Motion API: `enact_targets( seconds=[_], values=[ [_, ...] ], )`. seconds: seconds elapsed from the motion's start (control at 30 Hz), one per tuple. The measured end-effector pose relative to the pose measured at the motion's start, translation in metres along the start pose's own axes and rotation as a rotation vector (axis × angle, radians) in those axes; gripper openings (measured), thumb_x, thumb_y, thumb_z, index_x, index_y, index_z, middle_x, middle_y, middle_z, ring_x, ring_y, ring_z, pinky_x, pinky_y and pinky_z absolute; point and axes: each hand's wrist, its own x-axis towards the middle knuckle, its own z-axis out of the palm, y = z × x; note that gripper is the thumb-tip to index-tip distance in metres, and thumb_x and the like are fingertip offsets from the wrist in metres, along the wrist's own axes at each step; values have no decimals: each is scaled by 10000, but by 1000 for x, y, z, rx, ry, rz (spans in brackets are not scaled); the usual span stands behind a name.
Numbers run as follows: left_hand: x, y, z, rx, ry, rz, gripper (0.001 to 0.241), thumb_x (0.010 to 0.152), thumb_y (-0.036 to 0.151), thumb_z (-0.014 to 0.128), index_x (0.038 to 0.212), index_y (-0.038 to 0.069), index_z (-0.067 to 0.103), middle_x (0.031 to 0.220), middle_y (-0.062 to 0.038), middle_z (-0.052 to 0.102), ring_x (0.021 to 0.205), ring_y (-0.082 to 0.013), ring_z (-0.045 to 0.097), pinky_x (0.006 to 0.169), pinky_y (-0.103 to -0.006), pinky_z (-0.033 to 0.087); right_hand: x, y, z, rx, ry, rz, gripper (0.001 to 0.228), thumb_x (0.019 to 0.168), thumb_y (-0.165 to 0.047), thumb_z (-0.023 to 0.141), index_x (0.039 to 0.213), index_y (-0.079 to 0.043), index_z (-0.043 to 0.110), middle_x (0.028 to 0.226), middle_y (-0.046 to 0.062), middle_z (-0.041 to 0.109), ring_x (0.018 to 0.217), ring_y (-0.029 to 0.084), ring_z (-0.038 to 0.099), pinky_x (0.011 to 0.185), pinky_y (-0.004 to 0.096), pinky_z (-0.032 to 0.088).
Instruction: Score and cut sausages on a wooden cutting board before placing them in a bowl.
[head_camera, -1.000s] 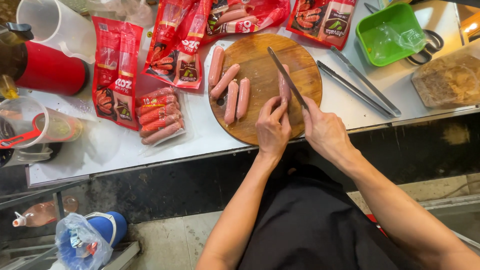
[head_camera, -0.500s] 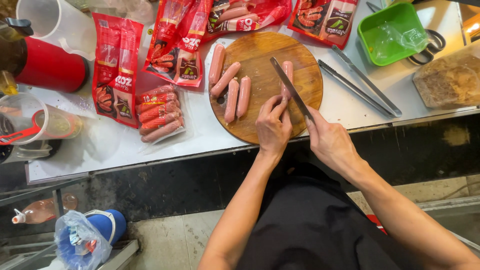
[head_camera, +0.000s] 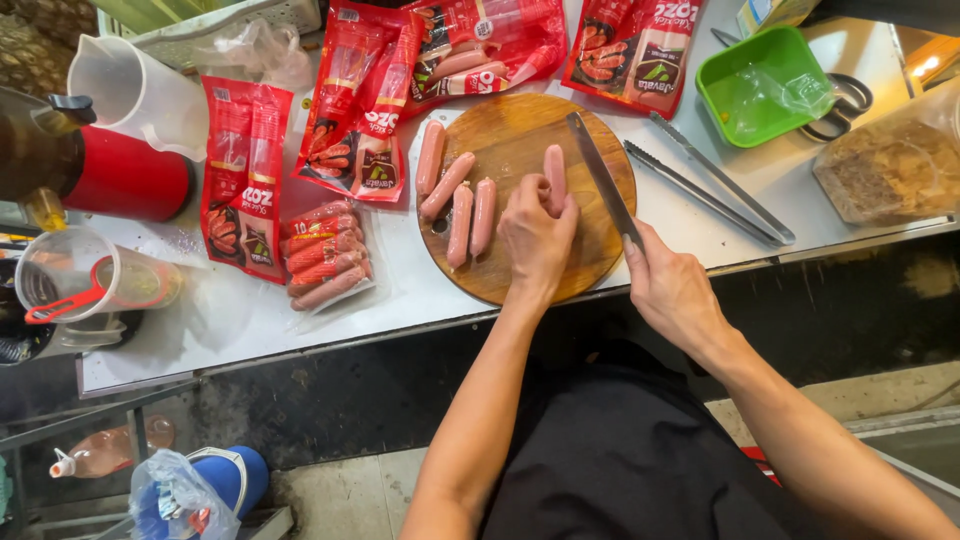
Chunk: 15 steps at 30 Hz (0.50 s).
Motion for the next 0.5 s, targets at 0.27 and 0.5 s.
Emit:
enact_targets(
  seconds=[0.27,0.5],
  values=[
    [-16,3,-11,-101,-8,-51,211,913,174,748,1060,25,772,983,-158,749,807,-274,742,748,-383,595,11,-2,7,-48,-61,-31,393,1031,-211,501,1415,-135,535,701,300,655,675,514,659,648,576,524],
    [-28,-3,-8,-155,20,54,195,934,102,707,1107,33,765,1105,-161,731,943,-333,730,824,-392,582,26,-6,16,-112,-102,-27,388,1032,-213,499,1415,-156,528,696,321,647,665,534,646,640,606,517]
  ],
)
